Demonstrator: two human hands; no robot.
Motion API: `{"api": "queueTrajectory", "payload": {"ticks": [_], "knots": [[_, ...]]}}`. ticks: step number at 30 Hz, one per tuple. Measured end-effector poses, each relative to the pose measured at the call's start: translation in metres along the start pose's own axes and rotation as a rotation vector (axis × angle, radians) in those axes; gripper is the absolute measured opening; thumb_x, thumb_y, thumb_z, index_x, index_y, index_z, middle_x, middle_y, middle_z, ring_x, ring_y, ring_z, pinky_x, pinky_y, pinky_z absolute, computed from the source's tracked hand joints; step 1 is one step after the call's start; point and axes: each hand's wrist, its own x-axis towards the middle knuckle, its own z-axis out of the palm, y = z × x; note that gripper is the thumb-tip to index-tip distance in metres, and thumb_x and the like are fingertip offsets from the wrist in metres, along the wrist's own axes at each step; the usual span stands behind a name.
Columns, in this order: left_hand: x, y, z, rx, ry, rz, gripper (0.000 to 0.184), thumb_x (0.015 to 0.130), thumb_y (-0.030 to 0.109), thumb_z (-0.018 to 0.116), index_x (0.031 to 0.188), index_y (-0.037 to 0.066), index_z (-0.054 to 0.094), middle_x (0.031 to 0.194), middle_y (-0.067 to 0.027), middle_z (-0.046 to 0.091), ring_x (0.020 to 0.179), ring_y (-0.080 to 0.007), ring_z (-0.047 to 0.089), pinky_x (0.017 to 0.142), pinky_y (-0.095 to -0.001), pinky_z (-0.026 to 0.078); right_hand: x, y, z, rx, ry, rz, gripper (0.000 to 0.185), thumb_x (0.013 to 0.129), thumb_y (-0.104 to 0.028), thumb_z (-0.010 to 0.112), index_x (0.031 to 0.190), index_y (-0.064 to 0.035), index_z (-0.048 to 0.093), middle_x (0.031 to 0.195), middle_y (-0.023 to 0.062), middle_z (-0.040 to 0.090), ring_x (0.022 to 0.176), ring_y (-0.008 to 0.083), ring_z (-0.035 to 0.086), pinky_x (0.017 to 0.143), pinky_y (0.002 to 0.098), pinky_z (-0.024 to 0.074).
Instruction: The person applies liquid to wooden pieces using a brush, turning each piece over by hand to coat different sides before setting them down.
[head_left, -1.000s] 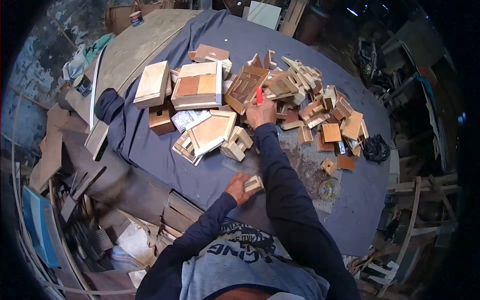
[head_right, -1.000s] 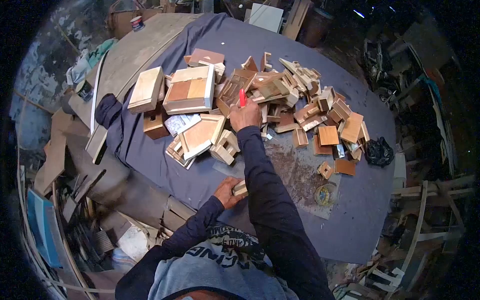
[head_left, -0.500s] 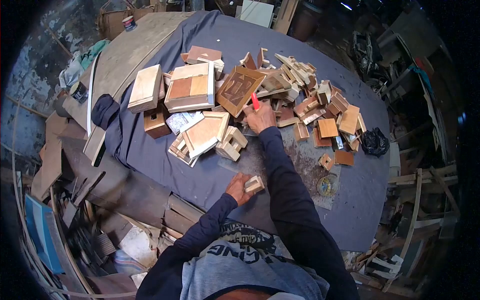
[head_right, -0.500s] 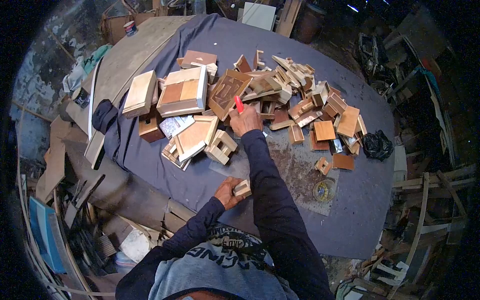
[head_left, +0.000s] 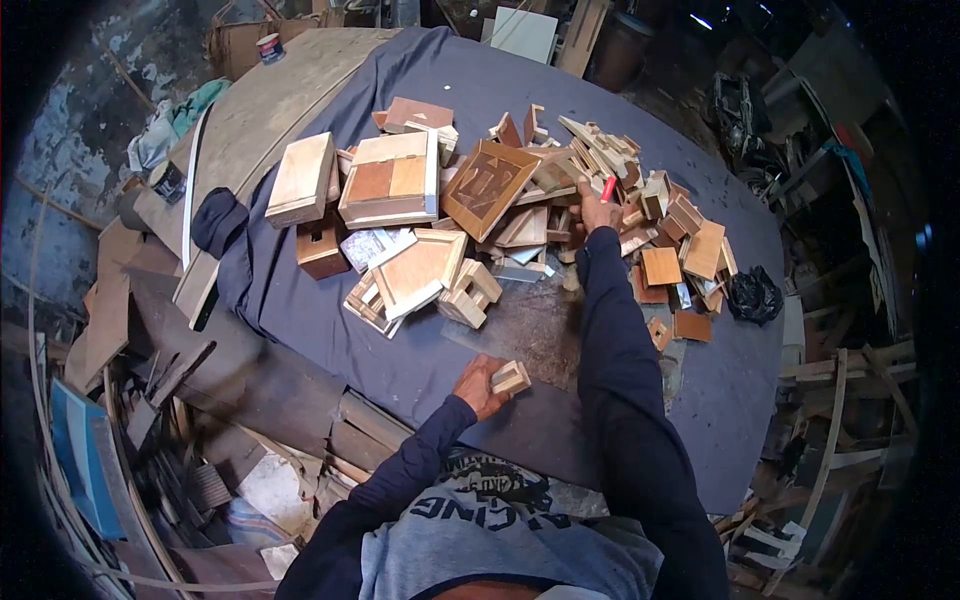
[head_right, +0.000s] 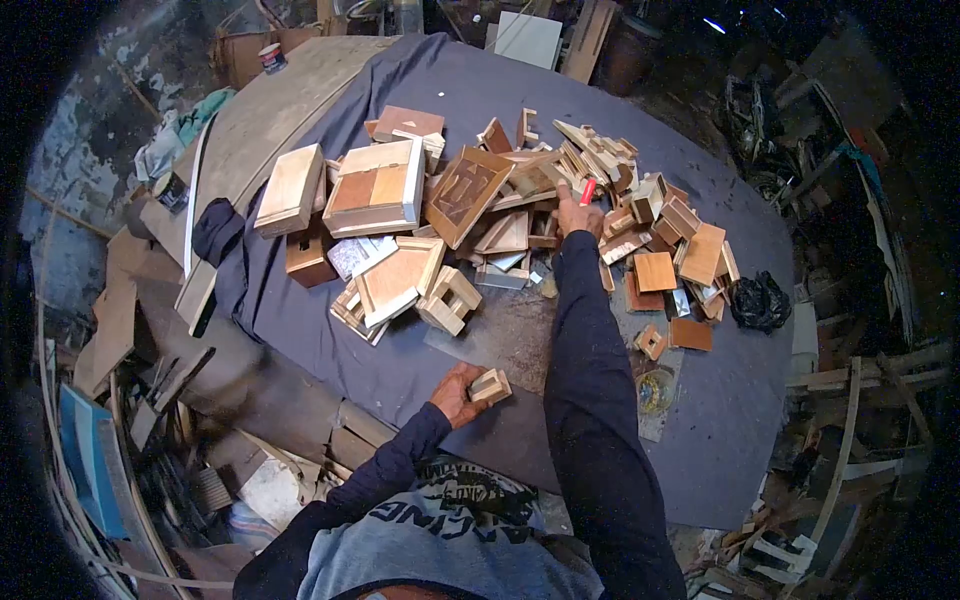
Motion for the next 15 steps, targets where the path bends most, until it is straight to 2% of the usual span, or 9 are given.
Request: {"api": "queueTrajectory", "payload": {"ticks": [2, 3, 4, 6, 7, 9, 13, 15], "knots": [[0.0, 0.003, -0.003, -0.009, -0.042, 0.01, 0.058, 0.067, 0.014, 0.072, 0.123, 0.003, 0.057, 0.104, -0.0213, 0.054, 0.102, -0.04, 0.053, 0.09, -0.0448, 0.043, -0.009, -0.011, 0.002, 0.156, -0.017, 0.074, 0.064, 0.072, -0.058, 0.068, 0.089, 0.004, 0.068, 0.083, 0.0157, 0.071, 0.073, 0.0224, 0.068, 0.062, 0.0346, 0.0521], [0.0, 0.003, -0.002, -0.008, -0.042, 0.011, 0.058, 0.067, 0.014, 0.072, 0.123, 0.003, 0.057, 0.104, -0.0213, 0.054, 0.102, -0.04, 0.053, 0.09, -0.0448, 0.043, -0.01, -0.015, 0.004, 0.234, -0.029, 0.097, 0.056, 0.075, -0.049, 0.07, 0.089, 0.0051, 0.065, 0.081, 0.0147, 0.071, 0.061, 0.0191, 0.065, 0.051, 0.03, 0.0501], [0.0, 0.003, -0.001, -0.008, -0.034, 0.021, 0.057, 0.068, 0.014, 0.072, 0.122, 0.003, 0.057, 0.103, -0.0212, 0.054, 0.101, -0.04, 0.053, 0.09, -0.0448, 0.043, 0.001, -0.011, 0.008, 0.235, -0.03, 0.098, 0.056, 0.075, -0.049, 0.07, 0.089, 0.0051, 0.065, 0.081, 0.0147, 0.071, 0.061, 0.0191, 0.065, 0.051, 0.03, 0.0501], [-0.001, 0.002, 0.0, -0.009, -0.028, 0.026, 0.056, 0.068, 0.014, 0.072, 0.121, 0.002, 0.057, 0.103, -0.0211, 0.055, 0.101, -0.04, 0.053, 0.09, -0.0447, 0.043, 0.013, -0.006, 0.013, 0.336, -0.076, 0.083, 0.045, 0.08, -0.038, 0.073, 0.1, 0.0009, 0.067, 0.078, 0.0067, 0.067, 0.061, 0.0156, 0.06, 0.044, 0.0279, 0.0469], [-0.001, 0.003, 0.0, -0.019, -0.028, 0.039, 0.055, 0.068, 0.015, 0.072, 0.12, 0.002, 0.058, 0.102, -0.021, 0.055, 0.1, -0.0399, 0.053, 0.09, -0.0447, 0.043, 0.013, -0.005, 0.014, 0.335, -0.076, 0.087, 0.045, 0.08, -0.038, 0.073, 0.1, 0.0009, 0.067, 0.078, 0.0067, 0.067, 0.061, 0.0156, 0.06, 0.044, 0.0279, 0.0469], [0.001, 0.004, 0.001, -0.031, -0.03, 0.053, 0.055, 0.068, 0.015, 0.072, 0.118, 0.001, 0.058, 0.102, -0.021, 0.054, 0.1, -0.0398, 0.054, 0.089, -0.0447, 0.043, 0.012, -0.005, 0.014, 0.531, -0.052, 0.167, 0.037, 0.079, -0.028, 0.075, 0.101, -0.0001, 0.066, 0.078, 0.0058, 0.061, 0.058, 0.0168, 0.056, 0.043, 0.0278, 0.0467], [0.004, 0.01, -0.001, -0.038, -0.042, 0.038, 0.052, 0.068, 0.015, 0.072, 0.116, 0.001, 0.058, 0.101, -0.0208, 0.054, 0.099, -0.0397, 0.053, 0.088, -0.0444, 0.043, 0.0, 0.002, 0.018, 0.532, 0.043, 0.137, 0.032, 0.077, -0.022, 0.077, 0.097, -0.0005, 0.065, 0.078, 0.0059, 0.058, 0.057, 0.0166, 0.053, 0.043, 0.0274, 0.0468], [0.006, 0.011, -0.001, -0.029, -0.046, 0.034, 0.052, 0.068, 0.015, 0.072, 0.116, 0.001, 0.058, 0.101, -0.0206, 0.054, 0.099, -0.0396, 0.053, 0.088, -0.0442, 0.043, -0.005, 0.008, 0.02, 0.537, 0.056, 0.129, 0.027, 0.077, -0.021, 0.077, 0.092, -0.0018, 0.064, 0.084, 0.0071, 0.059, 0.059, 0.0164, 0.054, 0.045, 0.0261, 0.0477]]}}
